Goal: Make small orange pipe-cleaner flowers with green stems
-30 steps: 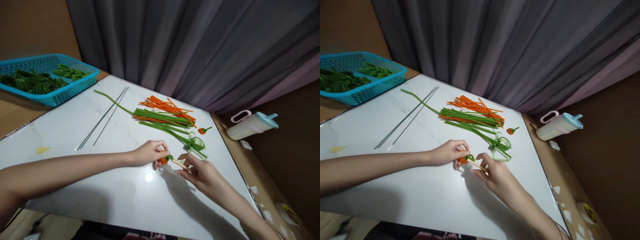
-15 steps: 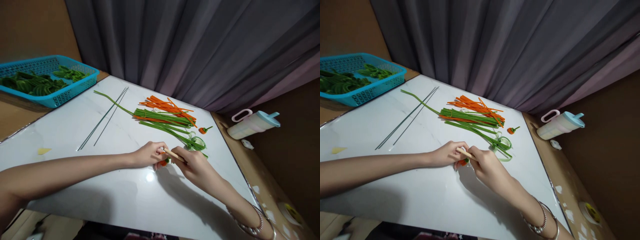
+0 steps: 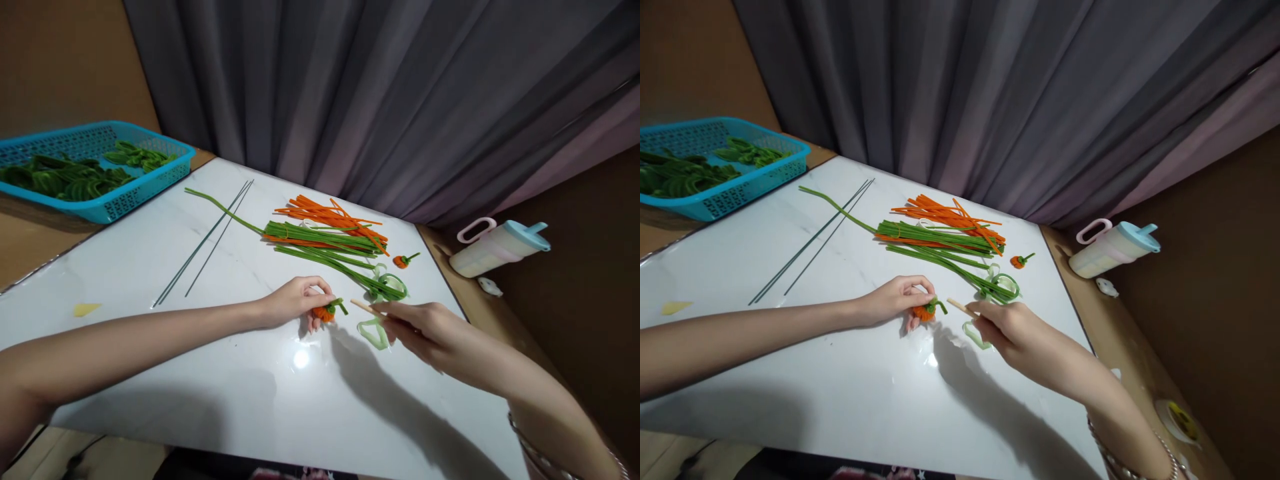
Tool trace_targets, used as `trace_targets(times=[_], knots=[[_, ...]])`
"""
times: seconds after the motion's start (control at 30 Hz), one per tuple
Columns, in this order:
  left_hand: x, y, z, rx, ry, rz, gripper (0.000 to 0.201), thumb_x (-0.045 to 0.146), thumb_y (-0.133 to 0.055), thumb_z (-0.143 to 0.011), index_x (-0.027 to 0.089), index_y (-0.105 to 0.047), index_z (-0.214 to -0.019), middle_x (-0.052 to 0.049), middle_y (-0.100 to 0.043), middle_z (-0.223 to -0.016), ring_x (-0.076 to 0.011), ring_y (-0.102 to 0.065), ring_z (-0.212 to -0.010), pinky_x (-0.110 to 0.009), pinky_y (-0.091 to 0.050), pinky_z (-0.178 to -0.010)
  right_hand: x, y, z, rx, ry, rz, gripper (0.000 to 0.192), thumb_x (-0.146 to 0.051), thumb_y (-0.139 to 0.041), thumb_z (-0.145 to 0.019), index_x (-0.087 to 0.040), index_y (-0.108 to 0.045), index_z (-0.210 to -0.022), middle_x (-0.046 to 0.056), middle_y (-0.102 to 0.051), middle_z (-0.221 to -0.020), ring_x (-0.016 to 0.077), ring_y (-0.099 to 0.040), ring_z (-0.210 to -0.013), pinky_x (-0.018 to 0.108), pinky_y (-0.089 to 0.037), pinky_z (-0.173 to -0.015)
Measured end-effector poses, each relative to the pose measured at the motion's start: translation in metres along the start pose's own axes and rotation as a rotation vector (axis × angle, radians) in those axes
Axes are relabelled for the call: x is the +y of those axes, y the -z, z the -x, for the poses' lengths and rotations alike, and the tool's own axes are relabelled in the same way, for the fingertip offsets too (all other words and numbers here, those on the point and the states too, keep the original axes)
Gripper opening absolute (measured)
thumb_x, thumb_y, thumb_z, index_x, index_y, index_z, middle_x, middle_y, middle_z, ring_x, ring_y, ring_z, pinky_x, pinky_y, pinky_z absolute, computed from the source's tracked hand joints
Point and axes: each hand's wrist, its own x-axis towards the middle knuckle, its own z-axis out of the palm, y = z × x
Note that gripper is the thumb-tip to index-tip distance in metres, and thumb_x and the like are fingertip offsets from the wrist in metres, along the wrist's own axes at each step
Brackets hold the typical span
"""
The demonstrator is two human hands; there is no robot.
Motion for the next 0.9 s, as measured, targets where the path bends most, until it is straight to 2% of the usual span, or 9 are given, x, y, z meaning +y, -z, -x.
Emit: trace_targets(times=[0.13,0.2,0.3,0.47,0.63,0.77,0.9], knots=[[0.001,-0.003,0.002,0.011,0.0,-0.05,0.027,0.038,-0.063,-0.08,0.015,-0.05,-0.083,0.002,-0.06,-0.053,-0.0094,-0.055,-0.039,-0.017,-0.045,-0.037,-0.005,-0.011,-0.003,-0.165,-0.076,-0.137,0.033,-0.017,-0.031,-0.092,-0.015,-0.051,-0.118,-0.003,-0.053,-0.061,0.0043,-0.037,-0.037,0.018,-0.032,-0.043],[0.001,-0.004,0.002,0.008,0.006,-0.077,0.025,0.038,-0.061,-0.081,0.015,-0.05,-0.084,0.003,-0.059,-0.05,-0.0091,-0.055,-0.038,-0.017,-0.045,-0.037,-0.008,-0.015,-0.008,-0.206,-0.104,-0.165,0.036,-0.015,-0.033,-0.09,-0.014,-0.049,-0.122,-0.005,-0.048,-0.055,0.0036,-0.035,-0.035,0.016,-0.031,-0.041],[0.003,-0.005,0.003,0.006,0.018,-0.11,0.024,0.038,-0.06,-0.082,0.015,-0.05,-0.084,0.003,-0.059,-0.05,-0.0091,-0.055,-0.038,-0.017,-0.045,-0.038,-0.014,-0.018,-0.015,-0.197,-0.132,-0.111,0.035,-0.011,-0.037,-0.086,-0.013,-0.054,-0.116,-0.008,-0.041,-0.049,0.0032,-0.033,-0.033,0.016,-0.027,-0.038],[0.001,-0.004,0.004,0.008,0.015,-0.148,0.024,0.039,-0.058,-0.083,0.016,-0.05,-0.083,0.003,-0.059,-0.049,-0.0094,-0.054,-0.037,-0.018,-0.045,-0.038,-0.019,-0.024,-0.025,-0.204,-0.268,-0.035,0.041,-0.009,-0.038,-0.083,-0.016,-0.052,-0.121,-0.007,-0.046,-0.054,0.0019,-0.029,-0.024,0.017,-0.02,-0.029],[-0.003,-0.005,0.003,0.036,0.002,-0.169,0.025,0.04,-0.058,-0.083,0.016,-0.049,-0.083,0.004,-0.058,-0.049,-0.009,-0.053,-0.037,-0.018,-0.044,-0.037,-0.017,-0.033,-0.031,-0.161,-0.173,0.059,0.035,-0.006,-0.038,-0.083,-0.016,-0.057,-0.11,-0.008,-0.038,-0.047,0.002,-0.025,-0.026,0.018,-0.016,-0.032],[-0.004,-0.007,0.004,0.084,-0.027,-0.187,0.025,0.039,-0.058,-0.082,0.017,-0.047,-0.085,0.005,-0.057,-0.051,-0.0093,-0.054,-0.038,-0.018,-0.045,-0.036,-0.016,-0.039,-0.033,-0.12,-0.098,0.126,0.03,-0.004,-0.039,-0.083,-0.012,-0.057,-0.105,-0.007,-0.037,-0.049,0.0033,-0.025,-0.036,0.019,-0.017,-0.039],[-0.004,-0.008,0.004,0.097,-0.052,-0.204,0.023,0.038,-0.057,-0.083,0.018,-0.045,-0.085,0.005,-0.057,-0.053,-0.0089,-0.055,-0.04,-0.018,-0.045,-0.039,-0.016,-0.041,-0.032,-0.13,-0.12,0.114,0.029,-0.004,-0.038,-0.084,-0.011,-0.056,-0.105,-0.007,-0.035,-0.049,0.0038,-0.025,-0.035,0.02,-0.016,-0.04]])
